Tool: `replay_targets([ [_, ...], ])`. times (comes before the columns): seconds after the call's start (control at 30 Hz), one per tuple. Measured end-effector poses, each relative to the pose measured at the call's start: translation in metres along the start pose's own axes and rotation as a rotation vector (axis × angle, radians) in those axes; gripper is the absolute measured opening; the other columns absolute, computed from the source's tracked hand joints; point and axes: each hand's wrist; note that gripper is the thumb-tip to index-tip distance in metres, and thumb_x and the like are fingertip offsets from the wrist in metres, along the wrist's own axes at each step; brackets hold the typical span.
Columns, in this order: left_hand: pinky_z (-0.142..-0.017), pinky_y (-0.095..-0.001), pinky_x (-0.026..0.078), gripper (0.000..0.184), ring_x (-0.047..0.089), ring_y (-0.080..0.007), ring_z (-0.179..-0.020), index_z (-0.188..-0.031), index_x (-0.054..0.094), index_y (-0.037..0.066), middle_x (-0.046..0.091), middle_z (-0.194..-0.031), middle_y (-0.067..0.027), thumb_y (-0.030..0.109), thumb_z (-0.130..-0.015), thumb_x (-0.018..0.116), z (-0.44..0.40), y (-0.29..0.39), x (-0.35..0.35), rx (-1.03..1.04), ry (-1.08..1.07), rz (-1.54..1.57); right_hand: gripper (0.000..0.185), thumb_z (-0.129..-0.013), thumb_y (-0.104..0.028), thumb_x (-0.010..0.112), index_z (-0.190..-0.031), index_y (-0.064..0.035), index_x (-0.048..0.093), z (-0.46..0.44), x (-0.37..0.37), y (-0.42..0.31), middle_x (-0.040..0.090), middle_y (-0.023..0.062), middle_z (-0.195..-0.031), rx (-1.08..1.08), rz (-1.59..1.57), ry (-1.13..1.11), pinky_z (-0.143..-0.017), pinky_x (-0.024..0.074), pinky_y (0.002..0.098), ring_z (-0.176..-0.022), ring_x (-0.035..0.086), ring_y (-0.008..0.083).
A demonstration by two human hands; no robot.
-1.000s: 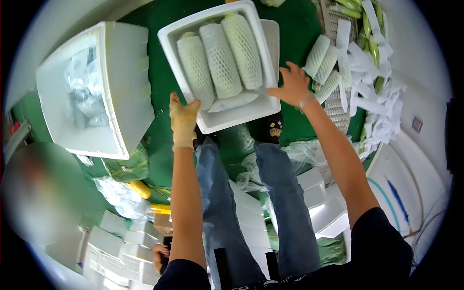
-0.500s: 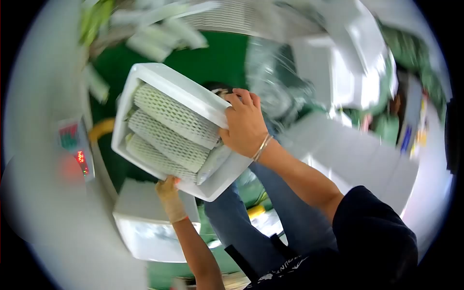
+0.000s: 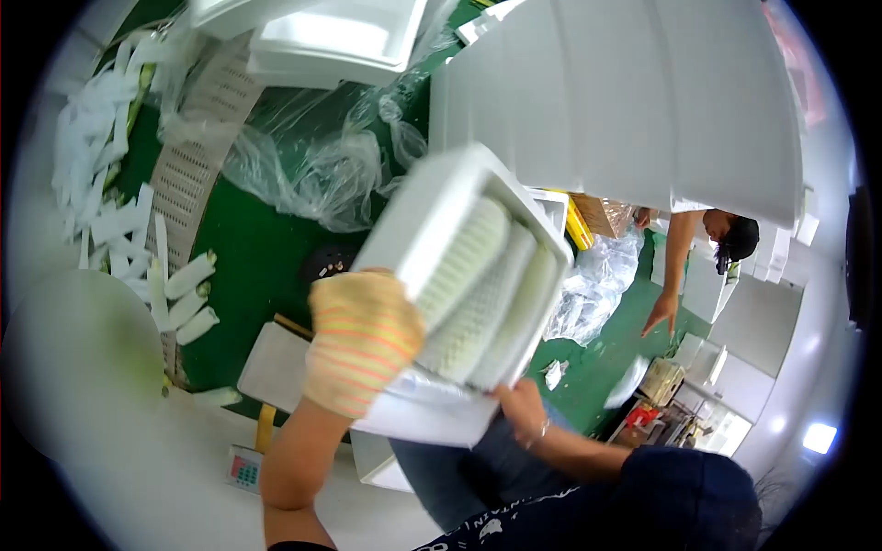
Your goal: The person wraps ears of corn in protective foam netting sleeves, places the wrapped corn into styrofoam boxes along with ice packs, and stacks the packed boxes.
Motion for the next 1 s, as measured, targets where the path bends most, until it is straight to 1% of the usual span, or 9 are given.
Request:
replay_targets([
  [0.27,-0.053,-0.0438,0.05,0.016,0.065,-0.0295,-0.062,-0.079,0.069,0.006,0.067,-0.074,-0.0133,0.014,-0.072,0.059,-0.139,0.143,0.147,0.543,-0.963,-0.358,0.041,-0.075,0.0,0.057,-0.116,0.0033,0.053,-0.009,-0.01,0.088,0.06,0.0119,-0.111,0.418,-1.106,0.037,-0.097,0.0406,0.0385,-0.106,0.055,0.0271],
  [0.43,-0.059,-0.0442,0.05,0.019,0.066,-0.0294,-0.076,-0.088,0.069,0.006,0.067,-0.084,-0.0123,0.008,-0.071,0.061,-0.18,0.176,0.236,0.576,-0.731,-0.602,0.044,-0.079,-0.011,0.052,-0.122,-0.0021,0.045,-0.137,-0.036,0.07,0.058,0.0103,-0.114,0.118,-1.189,0.129,-0.098,0.0415,0.0404,-0.107,0.055,0.027],
  [0.5,-0.066,-0.0402,0.049,0.015,0.065,-0.0289,-0.08,-0.083,0.069,0.009,0.066,-0.083,-0.012,0.008,-0.073,0.059,-0.174,0.158,0.259,0.403,-0.312,-0.231,0.039,-0.087,-0.019,0.054,-0.121,-0.0017,0.046,-0.194,-0.033,0.062,0.058,0.0088,-0.113,0.113,-1.123,0.211,-0.091,0.0462,0.0384,-0.105,0.056,0.0224],
  [0.57,-0.074,-0.0373,0.046,0.016,0.063,-0.027,-0.082,-0.086,0.067,0.009,0.065,-0.086,-0.013,0.009,-0.073,0.058,-0.158,0.142,0.241,0.343,-0.392,-0.005,0.04,-0.091,-0.024,0.054,-0.124,-0.0042,0.046,-0.263,-0.033,0.093,0.057,0.0064,-0.115,0.017,-1.118,0.099,-0.087,0.0468,0.0389,-0.104,0.055,0.0213],
  [0.67,-0.081,-0.0415,0.044,0.023,0.06,-0.0298,-0.089,-0.094,0.061,0.003,0.063,-0.093,-0.0129,0.01,-0.073,0.058,-0.061,0.101,0.227,0.118,0.177,0.553,0.035,-0.084,-0.02,0.059,-0.114,-0.0036,0.051,-0.331,-0.037,0.152,0.059,0.0062,-0.106,-0.115,-0.976,-0.088,-0.078,0.0484,0.0383,-0.093,0.058,0.0223],
  [0.7,-0.082,-0.0419,0.044,0.023,0.061,-0.0305,-0.088,-0.095,0.061,0.003,0.064,-0.093,-0.0122,0.009,-0.073,0.057,-0.033,0.084,0.212,-0.026,-0.062,0.551,0.034,-0.08,-0.02,0.062,-0.109,-0.0053,0.054,-0.294,-0.038,0.113,0.059,0.0055,-0.1,0.002,-0.937,-0.01,-0.07,0.048,0.0394,-0.085,0.058,0.0227],
  [0.83,-0.084,-0.0386,0.047,0.017,0.062,-0.0297,-0.091,-0.094,0.065,0.005,0.067,-0.096,-0.0101,0.012,-0.081,0.057,0.063,0.038,0.174,-0.487,-0.126,0.38,0.032,-0.075,-0.022,0.067,-0.103,-0.0101,0.056,-0.232,-0.026,0.05,0.058,0.005,-0.091,0.189,-0.838,0.13,-0.058,0.0447,0.0397,-0.073,0.056,0.0228],
  [0.9,-0.083,-0.0375,0.048,0.016,0.062,-0.029,-0.091,-0.094,0.065,0.006,0.067,-0.096,-0.0095,0.011,-0.081,0.059,0.065,0.038,0.145,-0.523,-0.042,0.488,0.037,-0.078,-0.021,0.062,-0.111,-0.0105,0.052,-0.233,-0.033,0.051,0.057,0.0063,-0.107,0.193,-0.79,0.002,-0.083,0.0451,0.0387,-0.097,0.054,0.0246],
  [1.0,-0.082,-0.035,0.049,0.017,0.063,-0.0254,-0.092,-0.096,0.066,0.005,0.067,-0.097,-0.008,0.003,-0.079,0.062,0.033,0.041,0.086,-0.371,0.076,0.664,0.032,-0.077,-0.029,0.067,-0.103,-0.0123,0.056,-0.259,-0.032,0.068,0.058,0.0055,-0.091,0.31,-0.905,-0.228,-0.065,0.0439,0.0358,-0.083,0.055,0.0216],
])
Point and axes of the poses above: each hand's wrist, its own z-axis away from the middle knuckle, its own x-axis out of the palm, y = z × x
